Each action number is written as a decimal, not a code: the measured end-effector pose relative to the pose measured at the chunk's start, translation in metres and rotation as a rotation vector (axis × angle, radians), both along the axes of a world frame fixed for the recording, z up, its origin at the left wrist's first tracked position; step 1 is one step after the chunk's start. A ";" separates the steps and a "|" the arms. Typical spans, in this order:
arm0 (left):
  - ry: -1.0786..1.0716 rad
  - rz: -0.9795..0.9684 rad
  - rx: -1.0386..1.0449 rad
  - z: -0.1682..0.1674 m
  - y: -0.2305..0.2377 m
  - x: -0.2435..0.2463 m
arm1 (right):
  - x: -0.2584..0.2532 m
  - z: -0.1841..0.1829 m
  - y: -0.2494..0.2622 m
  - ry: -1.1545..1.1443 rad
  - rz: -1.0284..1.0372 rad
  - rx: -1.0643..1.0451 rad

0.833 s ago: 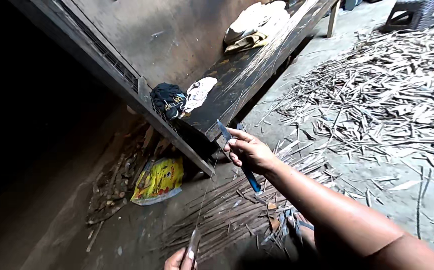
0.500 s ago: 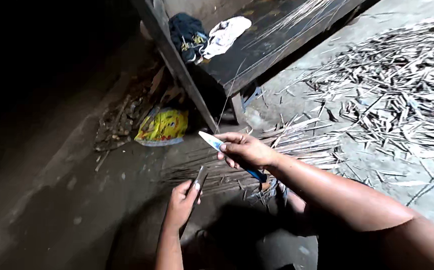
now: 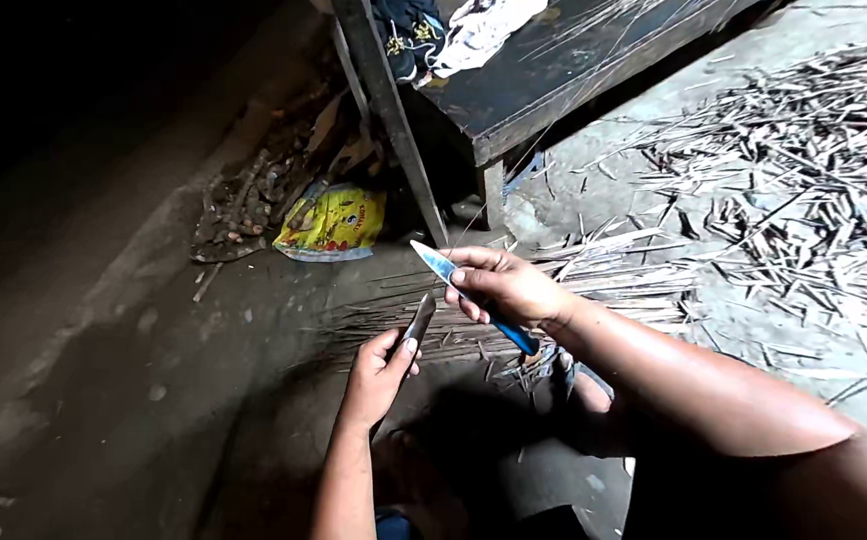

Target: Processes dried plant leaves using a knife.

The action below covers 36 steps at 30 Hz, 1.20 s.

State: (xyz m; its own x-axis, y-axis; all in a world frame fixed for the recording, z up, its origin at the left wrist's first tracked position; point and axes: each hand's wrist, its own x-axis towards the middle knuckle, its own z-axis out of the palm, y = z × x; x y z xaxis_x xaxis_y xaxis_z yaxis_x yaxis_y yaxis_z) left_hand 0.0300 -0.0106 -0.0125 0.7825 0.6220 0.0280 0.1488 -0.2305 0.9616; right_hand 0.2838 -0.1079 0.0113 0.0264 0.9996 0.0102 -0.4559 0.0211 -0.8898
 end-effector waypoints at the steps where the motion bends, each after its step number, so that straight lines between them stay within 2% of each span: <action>1: 0.000 -0.009 -0.003 -0.001 0.001 -0.001 | 0.005 0.002 0.000 0.010 -0.031 0.005; 6: 0.041 0.015 -0.008 -0.002 0.001 -0.001 | 0.020 0.011 -0.001 0.058 -0.137 0.006; 13: -0.012 0.119 -0.043 0.001 0.002 0.004 | -0.012 -0.016 -0.003 -0.081 0.152 -0.067; 19: -0.077 0.096 -0.132 0.004 -0.002 0.003 | -0.032 -0.035 -0.001 -0.259 0.252 0.063; 24: -0.131 0.033 -0.286 0.008 0.002 -0.009 | -0.010 -0.031 0.005 -0.359 0.160 0.205; 30: -0.131 -0.022 -0.330 0.013 0.001 -0.012 | 0.006 -0.029 0.005 -0.455 0.070 0.224; 33: -0.106 -0.005 -0.323 0.013 0.003 -0.013 | 0.013 -0.023 0.006 -0.466 -0.119 0.174; 36: -0.075 0.032 -0.303 0.010 0.004 -0.014 | 0.019 -0.015 0.007 -0.361 -0.325 0.070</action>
State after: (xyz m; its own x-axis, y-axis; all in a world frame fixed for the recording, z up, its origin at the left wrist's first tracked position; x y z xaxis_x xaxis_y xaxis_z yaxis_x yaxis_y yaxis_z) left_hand 0.0161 -0.0069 -0.0028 0.7649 0.6354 -0.1056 0.0773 0.0722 0.9944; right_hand 0.3028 -0.1006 -0.0039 0.3193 0.9368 0.1434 -0.0782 0.1768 -0.9811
